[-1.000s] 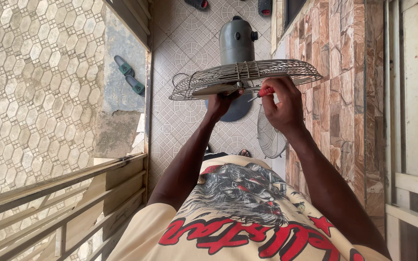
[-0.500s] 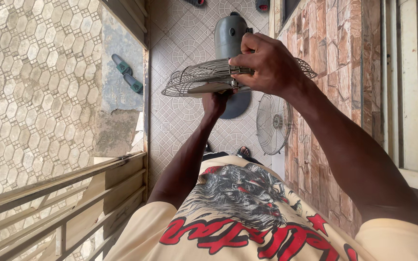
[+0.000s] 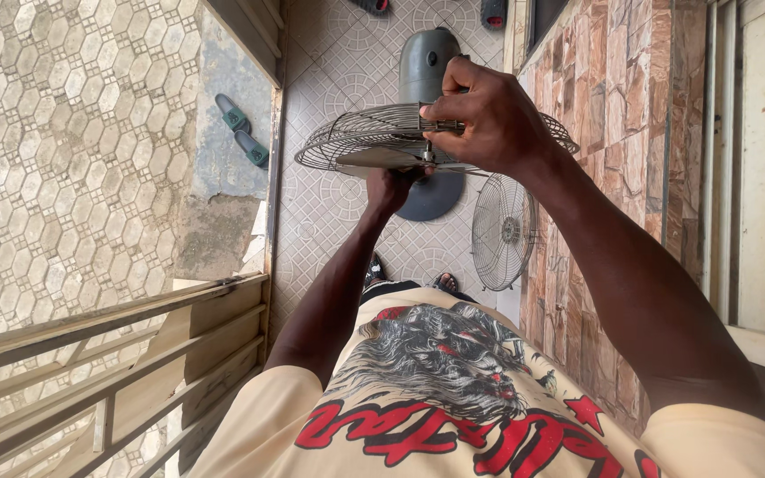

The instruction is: The person disassembles a standing electric fan by removing the front grille, then uses a screwdriver to detach the fan blades from the motor hub. The person places the removed parts on the floor.

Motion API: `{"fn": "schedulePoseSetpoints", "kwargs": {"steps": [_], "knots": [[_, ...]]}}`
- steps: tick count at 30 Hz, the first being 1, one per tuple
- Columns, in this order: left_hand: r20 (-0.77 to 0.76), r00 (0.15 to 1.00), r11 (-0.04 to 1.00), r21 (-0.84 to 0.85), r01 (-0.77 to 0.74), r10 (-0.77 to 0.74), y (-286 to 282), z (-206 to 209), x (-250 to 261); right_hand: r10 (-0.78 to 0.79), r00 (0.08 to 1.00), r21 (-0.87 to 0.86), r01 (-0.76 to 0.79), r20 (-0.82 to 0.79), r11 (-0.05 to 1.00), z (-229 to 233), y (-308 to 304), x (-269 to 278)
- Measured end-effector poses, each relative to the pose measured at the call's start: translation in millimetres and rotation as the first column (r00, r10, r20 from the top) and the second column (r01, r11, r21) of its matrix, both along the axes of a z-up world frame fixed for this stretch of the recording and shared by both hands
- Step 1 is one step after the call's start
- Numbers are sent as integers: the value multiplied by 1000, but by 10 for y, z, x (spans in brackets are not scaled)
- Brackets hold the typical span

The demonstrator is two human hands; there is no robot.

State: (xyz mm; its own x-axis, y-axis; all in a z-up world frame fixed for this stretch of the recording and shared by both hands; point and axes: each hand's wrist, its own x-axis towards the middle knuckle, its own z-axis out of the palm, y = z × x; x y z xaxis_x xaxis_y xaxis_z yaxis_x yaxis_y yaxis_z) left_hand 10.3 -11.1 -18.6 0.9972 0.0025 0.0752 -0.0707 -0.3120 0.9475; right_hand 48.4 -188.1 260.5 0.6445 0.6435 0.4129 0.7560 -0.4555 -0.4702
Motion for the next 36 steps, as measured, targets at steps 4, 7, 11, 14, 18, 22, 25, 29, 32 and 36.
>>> {"fn": "schedulePoseSetpoints", "kwargs": {"steps": [4,7,11,14,18,22,25,29,32,36], "knots": [[47,999,993,-114,14,-9,-17,-2,-6,8,1000,-3,-8,4,1000,4,13,-6],[46,999,998,-67,15,-12,-5,-8,6,13,1000,-5,-13,-1,1000,2,33,-7],[80,996,1000,-11,25,-24,37,-9,9,21,1000,-11,-21,-8,1000,-25,36,4],[22,999,999,36,22,-23,26,-1,-54,18,1000,-8,-18,12,1000,-50,24,42],[71,996,985,169,39,-52,-1,0,-296,1,999,-2,-1,41,1000,-95,36,117],[38,998,990,132,50,-56,-24,29,-412,-6,999,-13,7,38,1000,-97,21,145],[88,995,995,92,36,-45,2,95,-439,1,999,-11,-1,41,1000,-73,55,125],[91,995,993,117,31,-41,39,253,-478,-4,998,-21,5,67,1000,2,72,44],[82,996,998,54,15,-20,53,415,-584,-42,991,-4,43,126,999,117,16,-121],[119,993,997,74,-33,24,45,612,-761,-163,978,185,186,-131,965,220,-237,-602]]}}
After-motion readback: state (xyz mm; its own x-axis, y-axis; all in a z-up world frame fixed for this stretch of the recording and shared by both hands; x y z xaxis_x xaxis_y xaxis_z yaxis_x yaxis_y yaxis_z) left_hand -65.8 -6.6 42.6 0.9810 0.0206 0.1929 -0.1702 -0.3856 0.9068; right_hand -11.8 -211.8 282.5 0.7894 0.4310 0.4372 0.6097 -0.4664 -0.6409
